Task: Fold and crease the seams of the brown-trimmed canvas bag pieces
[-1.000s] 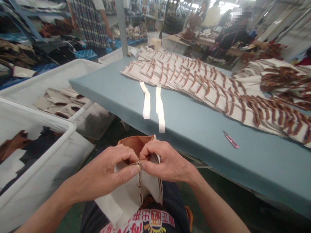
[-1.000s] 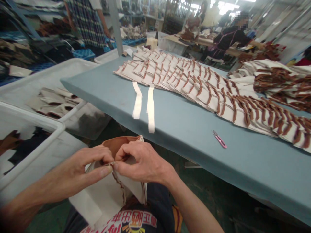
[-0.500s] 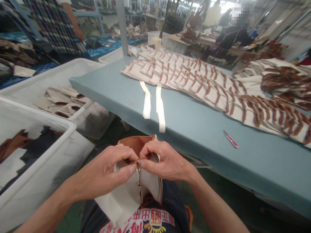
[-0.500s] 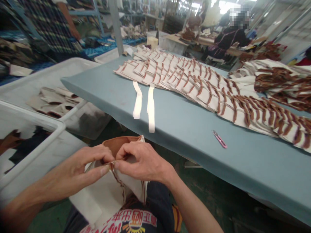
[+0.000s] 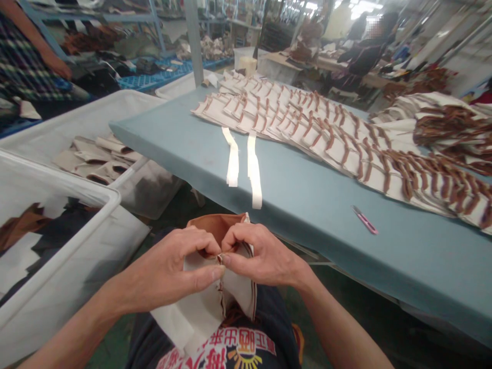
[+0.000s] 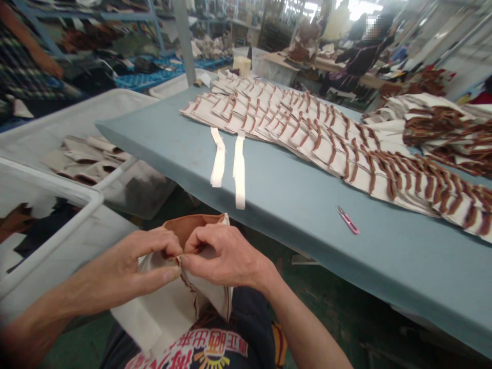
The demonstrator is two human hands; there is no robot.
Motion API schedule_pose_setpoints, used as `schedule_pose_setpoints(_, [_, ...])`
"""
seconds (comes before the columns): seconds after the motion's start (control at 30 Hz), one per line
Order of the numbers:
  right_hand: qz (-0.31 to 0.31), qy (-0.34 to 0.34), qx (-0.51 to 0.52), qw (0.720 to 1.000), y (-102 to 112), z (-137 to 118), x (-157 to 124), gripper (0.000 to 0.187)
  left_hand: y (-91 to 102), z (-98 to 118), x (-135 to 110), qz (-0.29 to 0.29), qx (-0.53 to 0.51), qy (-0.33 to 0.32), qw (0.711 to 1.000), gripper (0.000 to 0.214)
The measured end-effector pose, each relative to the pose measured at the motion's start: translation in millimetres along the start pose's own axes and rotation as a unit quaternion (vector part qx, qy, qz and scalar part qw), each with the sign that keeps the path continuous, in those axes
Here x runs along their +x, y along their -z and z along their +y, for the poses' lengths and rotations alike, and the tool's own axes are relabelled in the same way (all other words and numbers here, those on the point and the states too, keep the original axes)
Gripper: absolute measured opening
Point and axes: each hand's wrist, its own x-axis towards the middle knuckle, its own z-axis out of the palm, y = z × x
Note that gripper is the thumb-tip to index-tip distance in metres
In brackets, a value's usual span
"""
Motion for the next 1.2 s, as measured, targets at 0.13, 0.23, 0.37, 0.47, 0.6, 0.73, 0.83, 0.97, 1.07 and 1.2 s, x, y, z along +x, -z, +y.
schedule_pose_setpoints(0.13, [-0.008,-0.020,0.015,1.000,0,-1,1,0.013,-0.4,-1,1,0.002,0.001,0.012,1.000,0.021])
schedule_pose_setpoints(0.23, [-0.015,-0.031,0.023,0.999,1,-1,2,0.013,0.7,-1,0,-0.006,0.004,0.006,1.000,0.019])
schedule_pose_setpoints(0.37, [-0.017,-0.038,0.025,0.999,1,-1,3,0.014,1.7,0,-1,-0.008,0.004,0.014,1.000,0.019])
schedule_pose_setpoints(0.47, [-0.018,-0.041,0.030,0.999,1,0,3,0.014,1.3,1,-1,-0.005,0.001,0.029,1.000,0.020])
schedule_pose_setpoints(0.6, [-0.029,-0.020,0.027,0.999,2,-1,1,0.014,0.4,1,0,0.001,-0.007,0.039,0.999,0.020])
schedule_pose_setpoints(0.73, [-0.012,-0.002,-0.030,0.999,1,-2,1,0.023,0.2,0,0,-0.001,-0.017,0.037,0.999,0.019])
schedule_pose_setpoints(0.83, [-0.004,-0.012,-0.034,0.999,-2,-2,1,0.025,-0.5,-1,-1,0.003,-0.015,0.034,0.999,0.019])
schedule_pose_setpoints(0.97, [0.002,-0.016,-0.025,1.000,-6,-1,2,0.019,-1.5,-4,-1,-0.003,-0.014,0.033,0.999,0.020])
schedule_pose_setpoints(1.07, [0.017,-0.011,-0.038,0.999,-8,-1,2,0.016,-0.7,-5,-2,-0.008,-0.017,0.037,0.999,0.020])
schedule_pose_setpoints(1.2, [0.022,-0.013,-0.040,0.999,-10,0,2,0.016,0.6,-5,-2,-0.007,-0.028,0.039,0.999,0.020])
